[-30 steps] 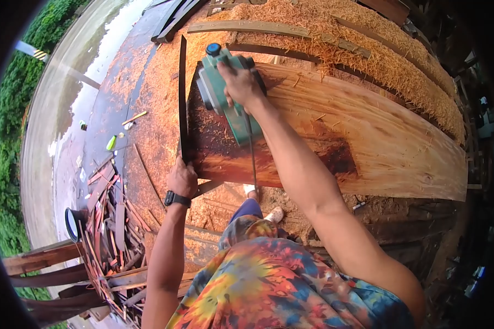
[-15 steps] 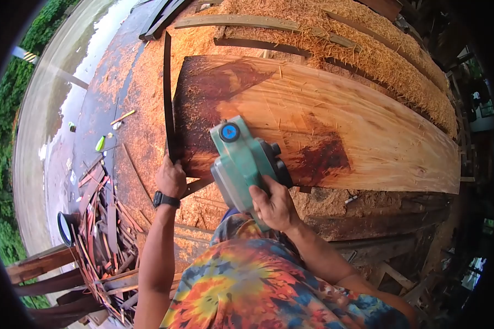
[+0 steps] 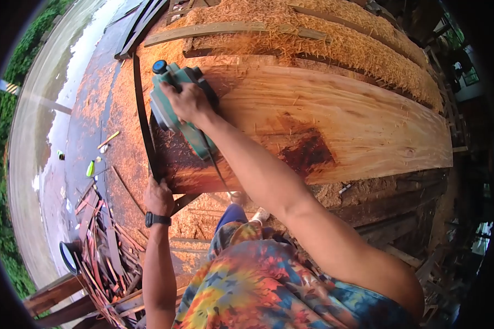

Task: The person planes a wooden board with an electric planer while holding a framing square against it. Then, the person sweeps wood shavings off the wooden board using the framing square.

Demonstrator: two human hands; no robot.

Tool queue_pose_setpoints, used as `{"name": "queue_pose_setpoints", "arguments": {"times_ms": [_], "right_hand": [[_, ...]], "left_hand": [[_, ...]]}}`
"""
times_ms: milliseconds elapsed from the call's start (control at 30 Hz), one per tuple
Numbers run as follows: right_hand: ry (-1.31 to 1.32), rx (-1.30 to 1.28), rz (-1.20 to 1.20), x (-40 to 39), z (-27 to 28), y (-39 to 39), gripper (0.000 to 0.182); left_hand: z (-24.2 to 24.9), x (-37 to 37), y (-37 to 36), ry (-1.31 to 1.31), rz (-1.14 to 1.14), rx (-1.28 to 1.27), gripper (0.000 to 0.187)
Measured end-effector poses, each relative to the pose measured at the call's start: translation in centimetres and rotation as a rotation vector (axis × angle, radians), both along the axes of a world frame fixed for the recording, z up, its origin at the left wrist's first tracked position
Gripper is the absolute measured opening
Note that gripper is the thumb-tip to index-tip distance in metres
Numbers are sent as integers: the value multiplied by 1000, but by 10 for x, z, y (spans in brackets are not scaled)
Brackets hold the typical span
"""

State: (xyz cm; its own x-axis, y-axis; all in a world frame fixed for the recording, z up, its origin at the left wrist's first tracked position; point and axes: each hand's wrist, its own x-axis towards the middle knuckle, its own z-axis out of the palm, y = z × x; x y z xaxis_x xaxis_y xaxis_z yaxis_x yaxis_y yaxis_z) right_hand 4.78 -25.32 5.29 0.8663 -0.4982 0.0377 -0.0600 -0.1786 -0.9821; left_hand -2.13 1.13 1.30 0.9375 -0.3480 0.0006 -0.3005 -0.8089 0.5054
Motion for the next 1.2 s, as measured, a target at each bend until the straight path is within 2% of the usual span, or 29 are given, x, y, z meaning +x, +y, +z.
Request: {"name": "queue_pose_setpoints", "arguments": {"times_ms": [100, 167, 267, 300, 367, 467, 633, 767, 867, 967, 1200], "right_hand": [[47, -69, -100, 6, -7, 1, 69], [21, -67, -67, -41, -2, 7, 67], [69, 5, -24, -139, 21, 10, 58], [-1, -76, -14, -169, 6, 7, 54], [-142, -243, -6, -228, -23, 2, 47], [93, 345, 12, -323, 13, 1, 54], [123, 320, -46, -388, 25, -11, 60], [96, 297, -52, -362, 27, -26, 55], [94, 276, -74, -315, 30, -44, 52], [145, 265, -85, -259, 31, -75, 53], [42, 256, -128, -95, 25, -148, 61]], "left_hand": [[2, -1, -1, -15, 22, 61, 19], [-1, -1, 0, -38, 18, 98, 20], [-10, 2, 4, -19, 27, 22, 21], [-24, 6, 10, -102, 22, 169, 25], [-19, 7, 10, -75, 26, 138, 24], [-20, 6, 9, -61, 19, 81, 24], [-25, 8, 14, -82, -6, 68, 22], [-9, 4, 5, -22, 6, 45, 22], [-22, 6, 9, -84, 31, 131, 23], [-27, 7, 11, -102, 34, 176, 24], [-22, 4, 8, -64, 55, 151, 26]]}}
